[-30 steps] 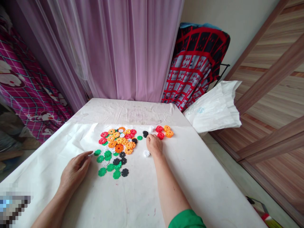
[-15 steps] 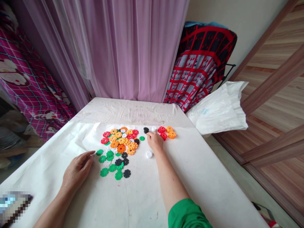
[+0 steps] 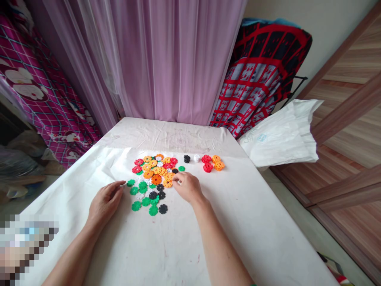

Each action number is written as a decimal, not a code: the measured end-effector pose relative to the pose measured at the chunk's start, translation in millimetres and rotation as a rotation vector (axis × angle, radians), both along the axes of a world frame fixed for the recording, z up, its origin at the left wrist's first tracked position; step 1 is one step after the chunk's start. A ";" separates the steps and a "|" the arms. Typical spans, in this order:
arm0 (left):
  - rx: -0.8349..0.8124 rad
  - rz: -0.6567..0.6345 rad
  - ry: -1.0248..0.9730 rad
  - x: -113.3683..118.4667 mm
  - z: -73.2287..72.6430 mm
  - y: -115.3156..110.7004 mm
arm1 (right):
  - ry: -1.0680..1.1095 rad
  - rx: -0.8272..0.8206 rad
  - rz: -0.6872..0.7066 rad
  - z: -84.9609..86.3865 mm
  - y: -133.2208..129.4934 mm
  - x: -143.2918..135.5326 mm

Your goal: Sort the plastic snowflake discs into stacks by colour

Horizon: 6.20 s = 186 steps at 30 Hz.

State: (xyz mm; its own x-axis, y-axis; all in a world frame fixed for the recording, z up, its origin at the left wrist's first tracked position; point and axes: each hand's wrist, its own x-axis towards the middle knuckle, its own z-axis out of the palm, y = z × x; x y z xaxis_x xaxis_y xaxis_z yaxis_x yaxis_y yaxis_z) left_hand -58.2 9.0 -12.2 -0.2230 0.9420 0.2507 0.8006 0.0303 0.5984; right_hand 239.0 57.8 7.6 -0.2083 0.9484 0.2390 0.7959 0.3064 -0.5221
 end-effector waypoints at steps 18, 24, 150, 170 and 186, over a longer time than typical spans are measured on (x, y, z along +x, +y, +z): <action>0.010 -0.016 0.003 -5.0 -5.5 3.4 | -0.061 -0.156 0.097 11.0 -24.2 -29.0; 0.039 -0.014 0.013 -7.0 -8.7 3.3 | -0.067 -0.068 -0.316 30.5 46.5 21.9; 0.029 -0.007 -0.022 -1.5 -3.8 0.9 | -0.350 0.082 -0.239 37.4 80.6 36.3; 0.044 -0.005 -0.035 -0.7 -4.1 1.2 | -0.140 0.162 -0.233 20.2 58.4 36.5; 0.018 -0.020 -0.047 1.6 -2.1 0.3 | -0.227 -0.113 0.078 12.1 -45.2 -78.9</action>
State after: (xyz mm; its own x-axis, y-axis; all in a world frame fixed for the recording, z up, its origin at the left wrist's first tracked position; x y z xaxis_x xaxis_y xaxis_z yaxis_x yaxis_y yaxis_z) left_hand -56.6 9.3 -14.3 -0.2165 0.9417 0.2576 0.7718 0.0035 0.6358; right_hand 160.1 12.7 19.7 -0.3183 0.9453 0.0709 0.8729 0.3214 -0.3670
